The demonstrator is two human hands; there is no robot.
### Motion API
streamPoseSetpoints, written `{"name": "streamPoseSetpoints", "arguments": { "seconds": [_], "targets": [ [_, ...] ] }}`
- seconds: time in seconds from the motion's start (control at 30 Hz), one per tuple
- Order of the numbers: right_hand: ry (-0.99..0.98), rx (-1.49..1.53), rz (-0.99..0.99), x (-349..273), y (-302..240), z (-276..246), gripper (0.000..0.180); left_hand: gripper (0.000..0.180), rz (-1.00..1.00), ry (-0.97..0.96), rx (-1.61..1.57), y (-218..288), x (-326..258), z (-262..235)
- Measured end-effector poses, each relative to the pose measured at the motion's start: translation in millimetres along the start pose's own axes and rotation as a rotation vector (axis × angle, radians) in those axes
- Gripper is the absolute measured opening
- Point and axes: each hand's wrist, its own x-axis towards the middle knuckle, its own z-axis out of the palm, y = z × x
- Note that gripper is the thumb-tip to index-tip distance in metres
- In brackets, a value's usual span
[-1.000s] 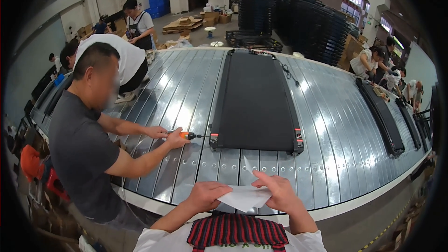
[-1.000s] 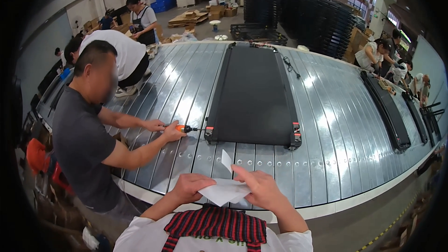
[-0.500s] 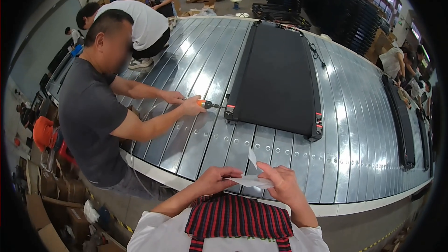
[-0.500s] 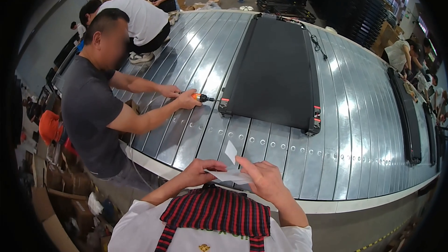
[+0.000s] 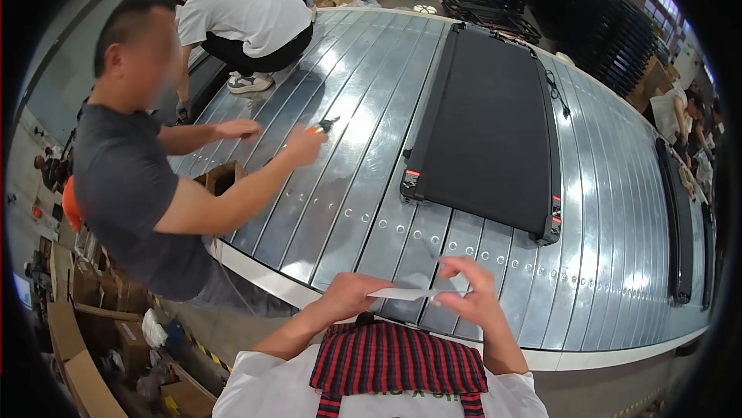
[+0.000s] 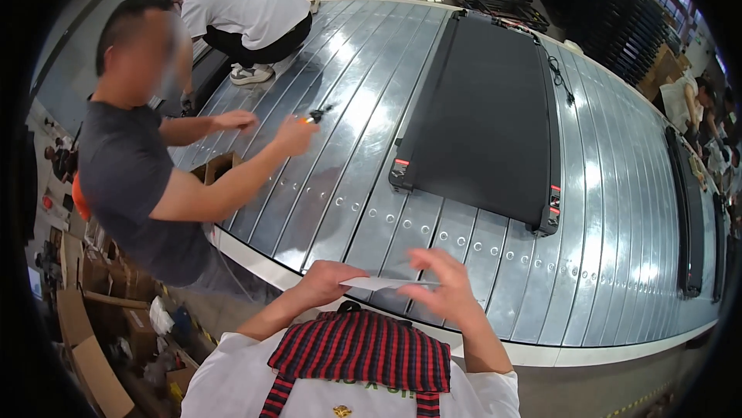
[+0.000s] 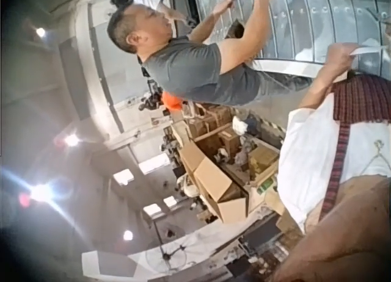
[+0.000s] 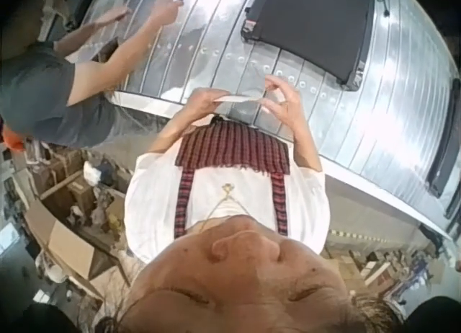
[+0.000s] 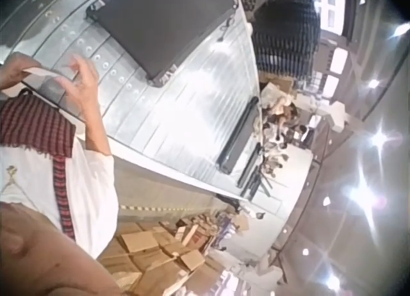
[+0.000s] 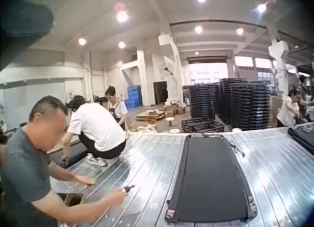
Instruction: Applying labels and stickers to treadmills on a factory assembly line.
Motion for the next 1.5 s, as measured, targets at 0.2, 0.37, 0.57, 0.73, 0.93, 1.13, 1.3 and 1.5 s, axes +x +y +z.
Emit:
{"name": "streamPoseSetpoints", "arguments": {
  "seconds": [0.2, 0.37, 0.57, 0.73, 0.93, 1.13, 1.3, 1.5],
  "targets": [
    [0.438, 0.254, 0.437, 23, 37, 13, 0.016, 0.023, -0.024, -0.124, 0.091, -56, 11, -20],
    [0.507, 0.252, 0.683, 45, 87, 22, 0.012, 0.023, 0.048, -0.226, 0.118, -96, 43, -32],
    [0.396, 0.170, 0.871, 76, 147, 41, 0.008, 0.019, 0.007, -0.401, 0.268, -156, 92, -40],
    [0.251, 0.181, 0.972, 113, 191, 38, 0.014, 0.016, 0.113, -0.375, 0.319, -182, 136, -38],
    [0.147, 0.326, 1.033, 164, 231, 40, 0.012, 0.011, 0.233, -0.232, 0.249, -202, 177, -23],
    [0.066, 0.469, 1.111, 188, 258, 46, 0.011, 0.009, 0.206, -0.185, 0.246, -209, 203, -22],
    [0.070, 0.527, 1.179, 192, 265, 44, 0.011, 0.011, 0.205, -0.184, 0.235, -215, 210, -19],
    [0.090, 0.492, 1.192, 193, 267, 44, 0.011, 0.013, 0.224, -0.201, 0.222, -216, 215, -20]
  ]
}}
